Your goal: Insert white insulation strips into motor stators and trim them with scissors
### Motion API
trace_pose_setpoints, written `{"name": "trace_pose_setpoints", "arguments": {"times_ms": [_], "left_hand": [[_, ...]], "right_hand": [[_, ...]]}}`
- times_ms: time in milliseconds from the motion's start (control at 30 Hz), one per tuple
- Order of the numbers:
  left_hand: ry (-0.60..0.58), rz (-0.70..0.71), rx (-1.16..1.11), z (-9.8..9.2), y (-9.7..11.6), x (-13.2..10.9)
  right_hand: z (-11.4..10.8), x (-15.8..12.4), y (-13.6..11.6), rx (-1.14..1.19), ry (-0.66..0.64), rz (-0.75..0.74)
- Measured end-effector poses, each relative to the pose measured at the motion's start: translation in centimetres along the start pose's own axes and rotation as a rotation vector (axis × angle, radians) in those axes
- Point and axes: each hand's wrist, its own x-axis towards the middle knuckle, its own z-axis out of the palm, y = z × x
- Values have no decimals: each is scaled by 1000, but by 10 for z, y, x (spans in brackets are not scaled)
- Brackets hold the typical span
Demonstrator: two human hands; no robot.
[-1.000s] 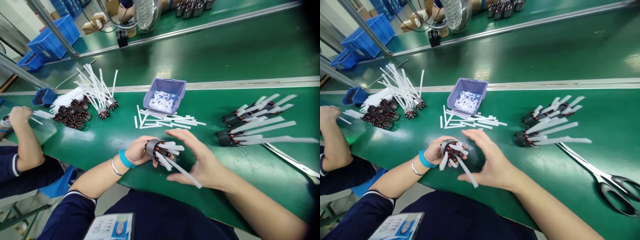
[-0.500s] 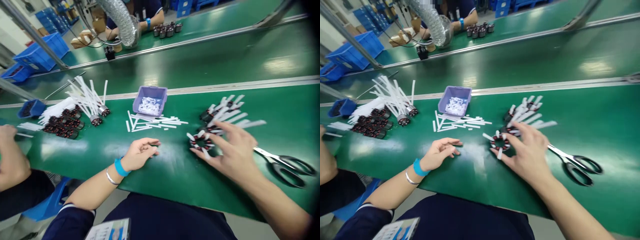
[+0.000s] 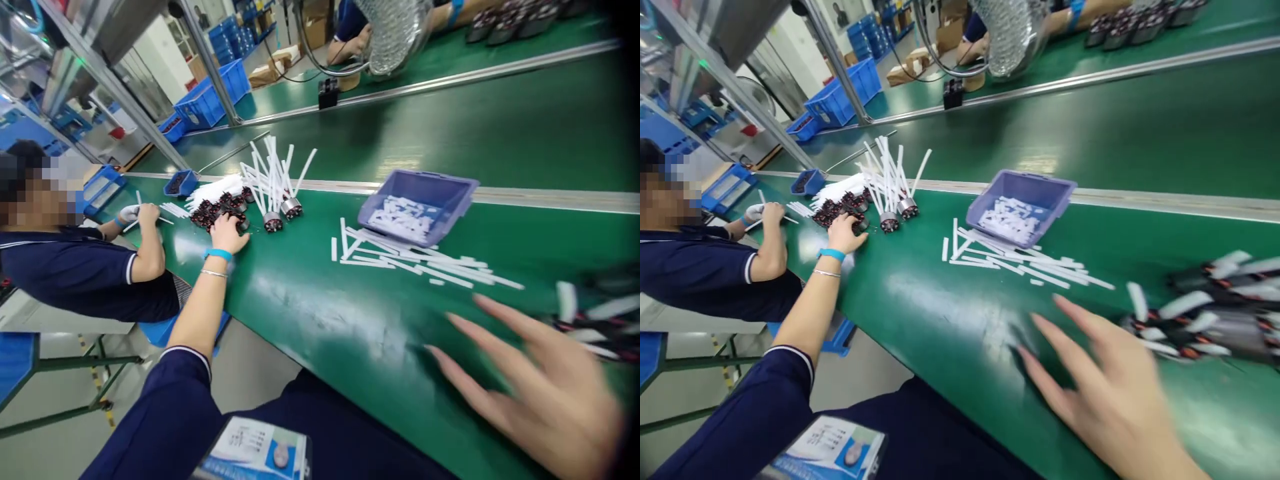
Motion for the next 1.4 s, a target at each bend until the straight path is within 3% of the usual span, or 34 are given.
{"name": "trace_pose_setpoints", "arguments": {"times_ms": [67,133,200,267,333,400,467,533,633,700,833,900,1067,1200,1267,1400], "left_hand": [[-28,39,17,4,-2,5],[-40,89,19,5,4,-4],[-38,159,-52,3,14,-22],[-83,247,-328,2,29,-45],[-273,272,-808,2,51,-70],[-548,168,-1265,3,78,-91],[-762,57,-1547,4,106,-106],[-906,-1,-1671,5,131,-113],[-1007,-22,-1742,9,156,-112],[-1050,-32,-1748,16,166,-110],[-1109,-59,-1692,31,173,-114],[-1145,-31,-1638,35,172,-120],[-1272,66,-1620,33,168,-128],[-1454,125,-1651,36,165,-128],[-1396,161,-1601,38,165,-132],[-1119,290,-1476,43,166,-142]], "right_hand": [[4,3,-10,-213,26,-185],[13,18,-12,-360,23,-270],[27,38,-11,-399,-16,-266],[42,57,-9,-372,-74,-188],[58,72,-7,-344,-104,-74],[70,81,-5,-335,-94,15],[76,83,-3,-323,-81,65],[71,79,-2,-312,-78,88],[45,62,-4,-228,-1,113],[23,47,-7,-7,64,198],[-6,31,-18,492,-107,442],[-8,33,-22,539,-149,478],[2,36,-25,469,-72,401],[7,28,-21,572,-24,594],[10,24,-18,663,-33,705],[14,19,-15,712,-47,781]]}}
